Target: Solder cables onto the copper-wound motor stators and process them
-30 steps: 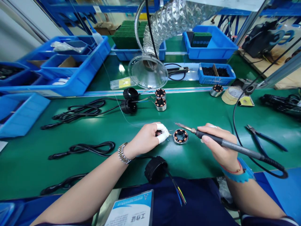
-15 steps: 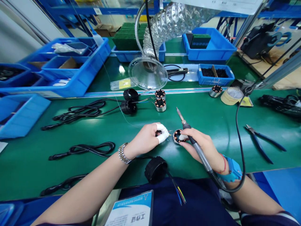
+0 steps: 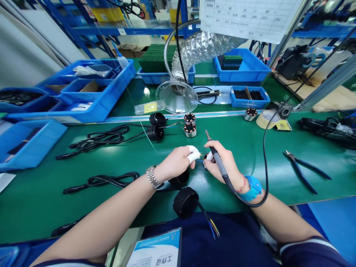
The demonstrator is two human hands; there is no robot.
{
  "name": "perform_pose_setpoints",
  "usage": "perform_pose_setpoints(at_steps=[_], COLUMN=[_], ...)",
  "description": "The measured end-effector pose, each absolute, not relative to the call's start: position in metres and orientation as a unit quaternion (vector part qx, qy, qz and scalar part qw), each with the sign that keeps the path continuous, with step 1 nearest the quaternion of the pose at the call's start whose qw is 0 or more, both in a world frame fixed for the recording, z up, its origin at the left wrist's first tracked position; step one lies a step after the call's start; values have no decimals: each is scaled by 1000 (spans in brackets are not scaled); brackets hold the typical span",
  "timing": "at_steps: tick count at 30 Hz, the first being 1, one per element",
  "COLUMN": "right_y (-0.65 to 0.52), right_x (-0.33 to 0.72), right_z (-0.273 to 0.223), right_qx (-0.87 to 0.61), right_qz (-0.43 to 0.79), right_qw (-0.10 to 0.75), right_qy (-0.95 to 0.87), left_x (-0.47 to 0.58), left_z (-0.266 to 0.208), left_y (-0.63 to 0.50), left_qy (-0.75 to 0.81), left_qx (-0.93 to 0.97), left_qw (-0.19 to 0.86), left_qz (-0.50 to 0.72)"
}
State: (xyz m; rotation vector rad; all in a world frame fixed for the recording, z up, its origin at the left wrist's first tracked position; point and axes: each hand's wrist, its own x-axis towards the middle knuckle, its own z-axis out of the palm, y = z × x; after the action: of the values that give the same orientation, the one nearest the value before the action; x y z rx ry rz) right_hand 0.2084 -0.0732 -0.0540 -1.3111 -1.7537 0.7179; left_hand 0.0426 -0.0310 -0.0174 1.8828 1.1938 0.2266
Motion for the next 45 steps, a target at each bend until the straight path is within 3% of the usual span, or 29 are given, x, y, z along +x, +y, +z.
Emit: perform_pose_setpoints(at_steps=[5,11,15,18,22,24,32,36,41,45], right_y=[-81,-83,-82,-83,-84,-84,-85,-85,-87,-88], right_x=[207,207,207,211,213,212,208,210,214,210], right_z=[-55,-56,-54,-53,-56,-57,-59,-61,-62,-65], right_qx=[-509,-460,-460,-476,-475,-476,-484,-481,-476,-487], right_qz=[293,183,196,256,311,327,384,377,266,241], right_qw=[420,425,435,454,475,481,492,491,492,526], right_qy=[-691,-758,-749,-709,-672,-659,-613,-621,-679,-654], left_x=[40,40,33,15,-5,-5,33,37,37,40], left_z=[-24,-33,-25,-20,-21,-24,-38,-41,-36,-31], left_y=[-30,-30,-30,-30,-34,-39,-55,-53,-51,-49], left_qy=[494,479,405,348,442,483,399,401,379,398], left_qx=[713,671,675,742,816,810,785,790,830,800], left_qw=[488,555,603,561,357,304,371,368,330,403], left_qz=[94,114,130,116,102,135,295,282,244,199])
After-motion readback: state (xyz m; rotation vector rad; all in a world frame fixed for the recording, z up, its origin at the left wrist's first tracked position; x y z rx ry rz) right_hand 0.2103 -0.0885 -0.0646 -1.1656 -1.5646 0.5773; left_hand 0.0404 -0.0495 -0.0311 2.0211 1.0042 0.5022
